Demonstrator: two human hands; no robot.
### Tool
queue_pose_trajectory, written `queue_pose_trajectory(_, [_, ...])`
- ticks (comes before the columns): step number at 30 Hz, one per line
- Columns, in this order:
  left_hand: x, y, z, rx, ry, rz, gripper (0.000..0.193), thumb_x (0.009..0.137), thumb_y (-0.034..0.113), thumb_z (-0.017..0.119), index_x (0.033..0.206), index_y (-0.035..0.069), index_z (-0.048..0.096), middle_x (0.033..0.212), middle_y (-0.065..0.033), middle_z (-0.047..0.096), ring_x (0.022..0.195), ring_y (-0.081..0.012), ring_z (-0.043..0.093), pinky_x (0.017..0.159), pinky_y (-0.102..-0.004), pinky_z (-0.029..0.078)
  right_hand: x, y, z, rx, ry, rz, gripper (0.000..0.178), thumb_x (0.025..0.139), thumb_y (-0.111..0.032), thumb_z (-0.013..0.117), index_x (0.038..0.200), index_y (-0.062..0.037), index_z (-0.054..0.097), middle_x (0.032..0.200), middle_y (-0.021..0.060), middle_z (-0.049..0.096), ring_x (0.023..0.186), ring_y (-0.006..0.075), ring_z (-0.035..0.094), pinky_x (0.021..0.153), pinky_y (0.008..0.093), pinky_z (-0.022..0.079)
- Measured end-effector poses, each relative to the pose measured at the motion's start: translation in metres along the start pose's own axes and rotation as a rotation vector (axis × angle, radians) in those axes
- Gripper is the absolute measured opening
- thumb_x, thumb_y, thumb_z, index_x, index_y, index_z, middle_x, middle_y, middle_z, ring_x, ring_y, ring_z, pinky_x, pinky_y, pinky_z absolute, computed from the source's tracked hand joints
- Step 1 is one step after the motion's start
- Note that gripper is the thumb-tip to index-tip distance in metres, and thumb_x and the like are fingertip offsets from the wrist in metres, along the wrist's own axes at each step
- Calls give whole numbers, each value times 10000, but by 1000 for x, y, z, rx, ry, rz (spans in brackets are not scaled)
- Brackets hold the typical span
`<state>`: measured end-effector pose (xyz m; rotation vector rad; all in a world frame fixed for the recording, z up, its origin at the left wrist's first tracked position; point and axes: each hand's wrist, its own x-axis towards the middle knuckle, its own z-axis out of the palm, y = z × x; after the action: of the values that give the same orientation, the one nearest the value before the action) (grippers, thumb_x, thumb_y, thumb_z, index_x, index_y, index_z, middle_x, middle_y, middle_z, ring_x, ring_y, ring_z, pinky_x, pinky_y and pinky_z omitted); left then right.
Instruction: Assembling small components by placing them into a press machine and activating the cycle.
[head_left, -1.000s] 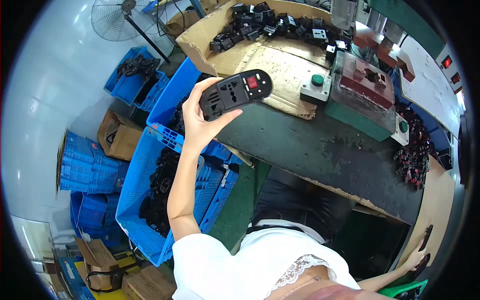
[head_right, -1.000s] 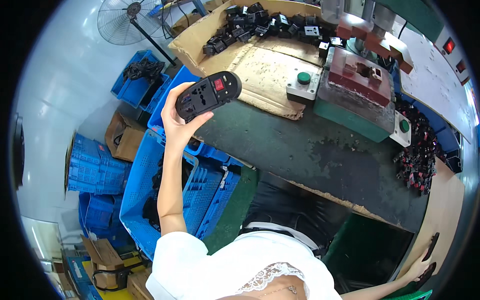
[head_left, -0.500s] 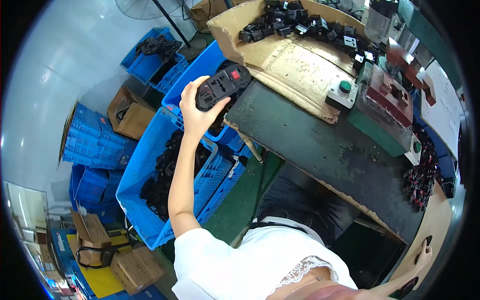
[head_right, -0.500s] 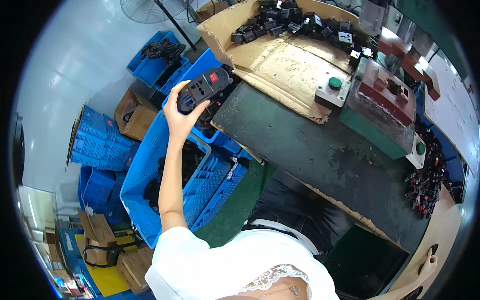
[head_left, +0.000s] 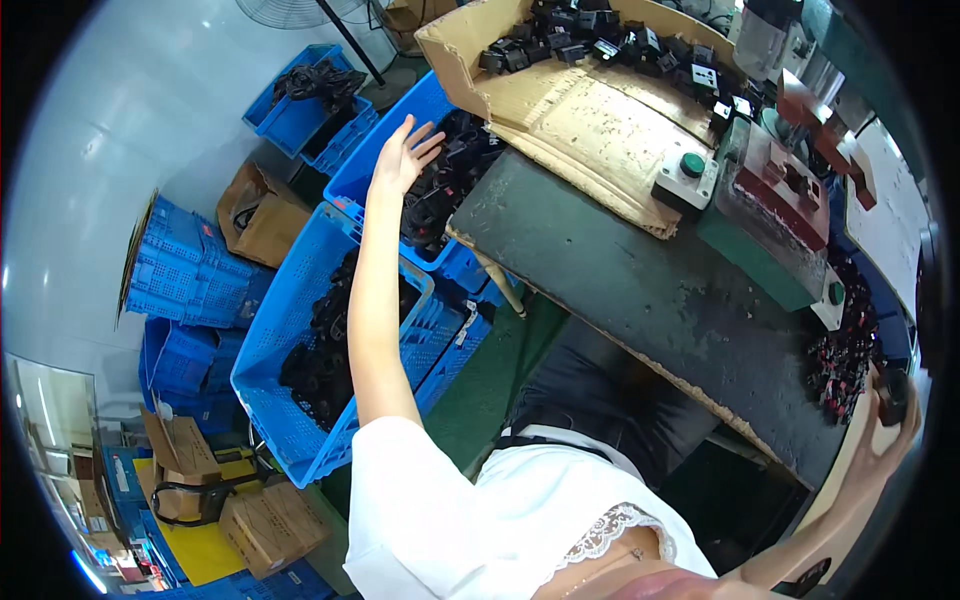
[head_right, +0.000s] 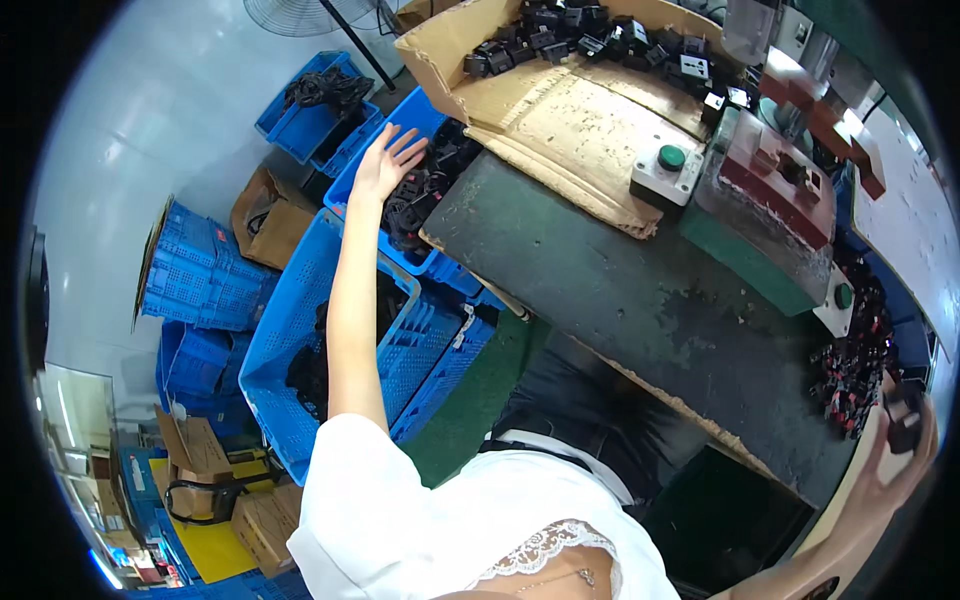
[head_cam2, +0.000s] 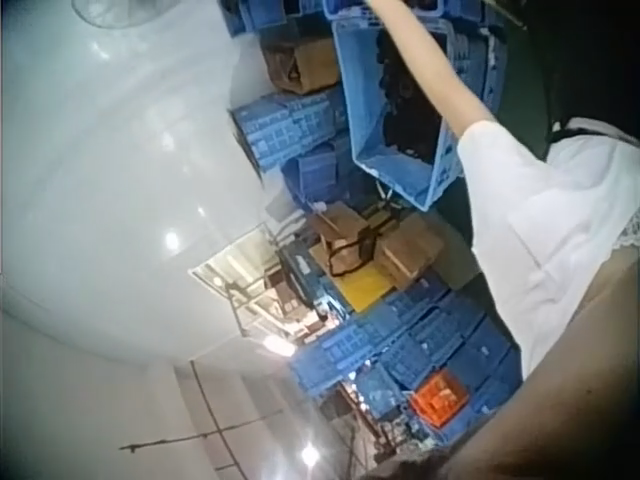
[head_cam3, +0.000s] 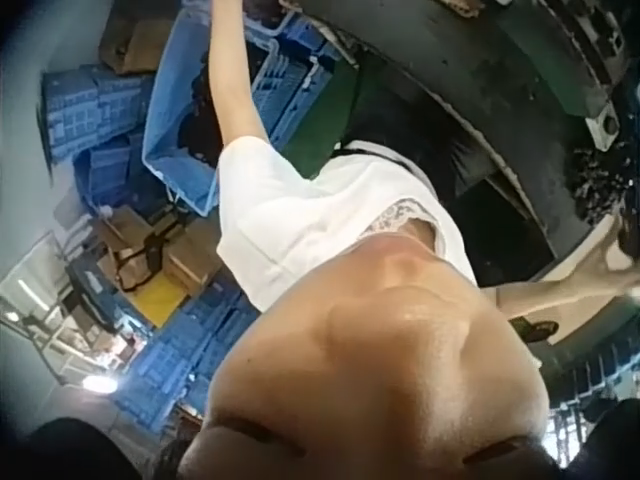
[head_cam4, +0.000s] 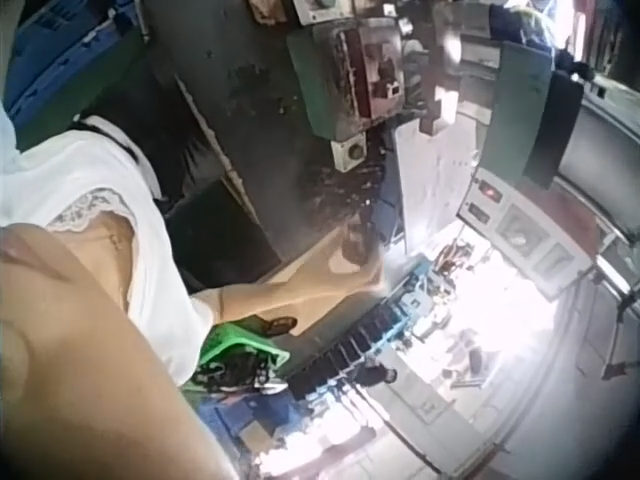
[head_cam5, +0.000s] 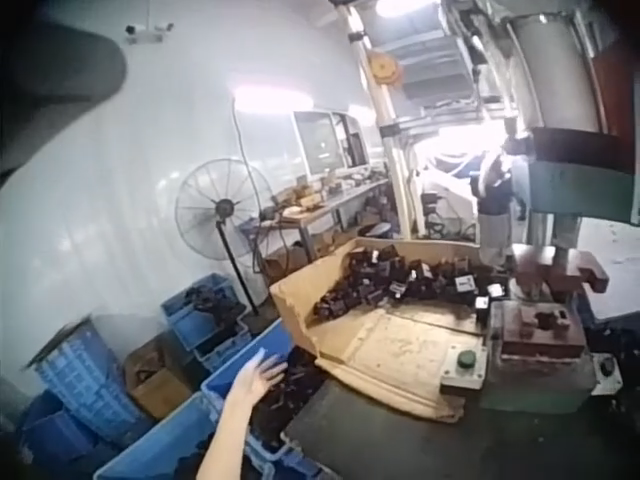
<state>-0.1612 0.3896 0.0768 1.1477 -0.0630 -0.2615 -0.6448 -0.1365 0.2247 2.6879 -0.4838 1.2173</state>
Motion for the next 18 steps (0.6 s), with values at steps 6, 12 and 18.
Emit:
queue_pose_trajectory(6, [-37, 8, 1, 577, 116, 94, 408, 888, 326, 581, 1161, 24, 550, 1143, -127, 610, 1028, -224, 588, 897, -355, 422, 42, -117, 68, 407, -23, -294, 480, 602, -71, 833, 753, -57, 377, 1088, 169, 591, 863, 278, 529, 797, 351, 421])
queue_pose_trajectory(12, [-34, 7, 29, 634, 209, 386, 213, 900, 157, 586, 1053, 12, 608, 974, -93, 656, 821, -141, 622, 743, -243, 471, 67, -114, 156, 672, 2, -318, 435, 629, -112, 822, 785, -51, 421, 1129, 155, 550, 951, 288, 536, 766, 328, 449])
queue_pose_trajectory(18, [-49, 17, 81, 689, 35, 611, 214, 914, 128, 560, 1091, 12, 592, 996, -98, 645, 858, -157, 618, 809, -268, 483, 90, -103, 196, 673, 44, -401, 468, 727, -120, 744, 1144, -33, 549, 1281, 143, 475, 1094, 326, 529, 925, 385, 449])
